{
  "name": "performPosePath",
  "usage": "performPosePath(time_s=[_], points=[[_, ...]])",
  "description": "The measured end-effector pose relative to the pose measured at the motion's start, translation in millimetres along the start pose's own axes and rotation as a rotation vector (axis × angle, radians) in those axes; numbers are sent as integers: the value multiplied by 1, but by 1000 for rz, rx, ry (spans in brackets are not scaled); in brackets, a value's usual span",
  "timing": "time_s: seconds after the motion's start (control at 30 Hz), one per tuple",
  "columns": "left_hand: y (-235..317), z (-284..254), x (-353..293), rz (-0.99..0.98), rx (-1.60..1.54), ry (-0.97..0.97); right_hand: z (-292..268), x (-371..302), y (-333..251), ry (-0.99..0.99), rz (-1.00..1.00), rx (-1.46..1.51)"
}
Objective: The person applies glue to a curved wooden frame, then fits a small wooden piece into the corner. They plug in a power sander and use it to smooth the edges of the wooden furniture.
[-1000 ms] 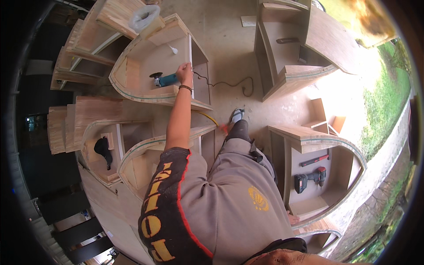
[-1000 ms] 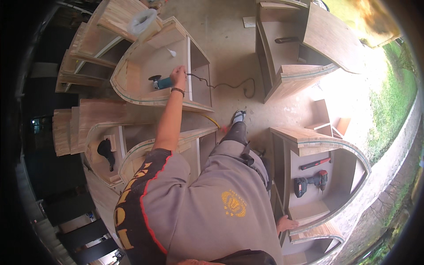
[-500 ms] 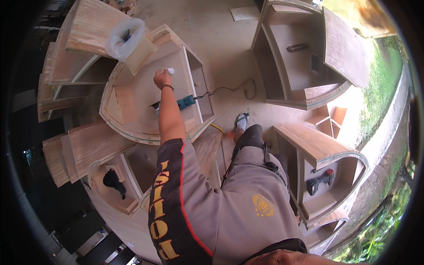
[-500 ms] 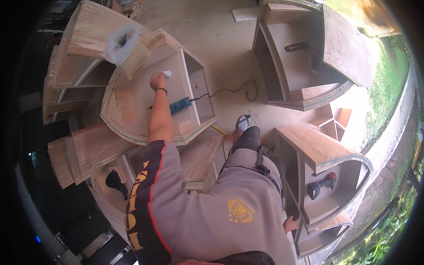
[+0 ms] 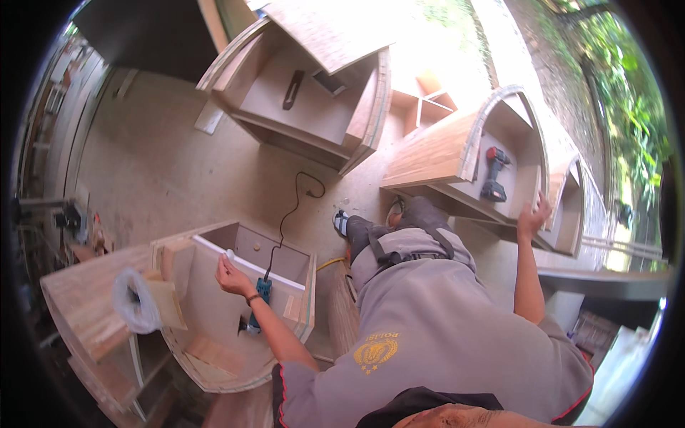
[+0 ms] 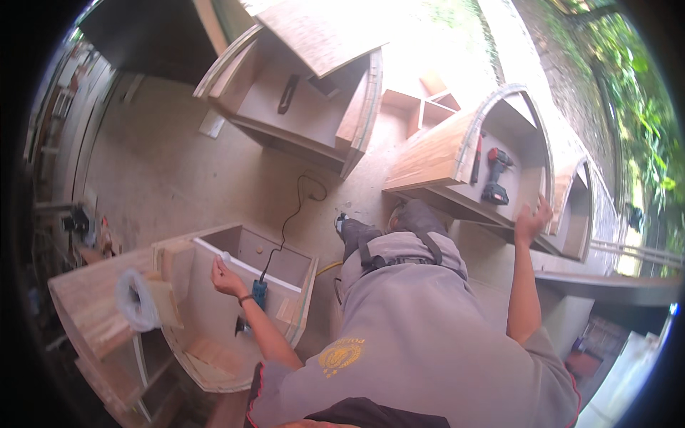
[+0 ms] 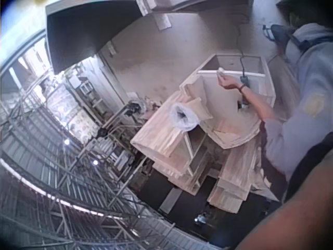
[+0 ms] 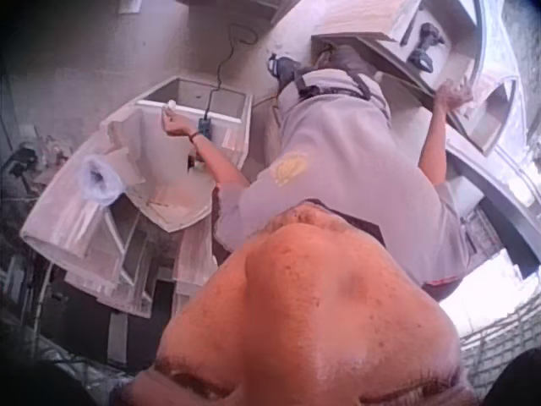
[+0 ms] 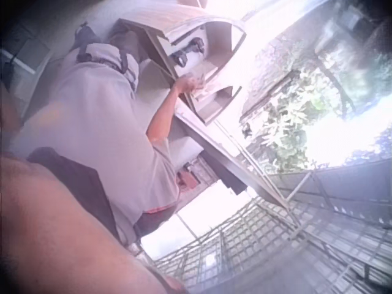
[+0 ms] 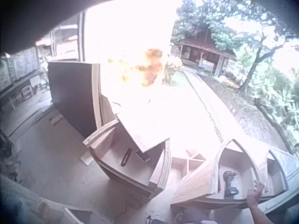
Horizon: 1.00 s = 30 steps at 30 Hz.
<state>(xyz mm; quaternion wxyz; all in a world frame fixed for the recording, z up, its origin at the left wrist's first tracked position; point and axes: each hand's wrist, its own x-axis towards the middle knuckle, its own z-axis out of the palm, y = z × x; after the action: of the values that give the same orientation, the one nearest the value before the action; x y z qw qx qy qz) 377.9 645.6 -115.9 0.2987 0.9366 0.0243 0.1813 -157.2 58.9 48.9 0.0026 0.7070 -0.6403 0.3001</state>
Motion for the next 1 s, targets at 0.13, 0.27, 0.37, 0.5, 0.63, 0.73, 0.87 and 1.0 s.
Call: performPosePath(time_s=[0.13, 0.27, 0.37, 0.5, 0.63, 0.73, 0.87, 1.0], points=[[148, 18, -58, 304, -370, -220, 12, -13, -131, -225, -185, 398], [322, -6, -106, 362, -825, -643, 4, -49, -230, -687, -164, 774], [408, -14, -122, 489, -998, -833, -15, -55, -256, -922, -225, 874], [474, -12, -139, 536, -1070, -978, -10, -45, -225, -1007, -283, 879], [509, 4, -162, 449, -1042, -1116, -3, -28, -189, -929, -98, 1058], [553, 13, -178, 426, -1023, -1118, 4, -5, -156, -903, 78, 1196], [621, 30, -211, 418, -1025, -1221, 6, 40, -116, -743, 159, 1254], [684, 42, -243, 465, -1002, -1458, 17, 71, -83, -514, 197, 1278]])
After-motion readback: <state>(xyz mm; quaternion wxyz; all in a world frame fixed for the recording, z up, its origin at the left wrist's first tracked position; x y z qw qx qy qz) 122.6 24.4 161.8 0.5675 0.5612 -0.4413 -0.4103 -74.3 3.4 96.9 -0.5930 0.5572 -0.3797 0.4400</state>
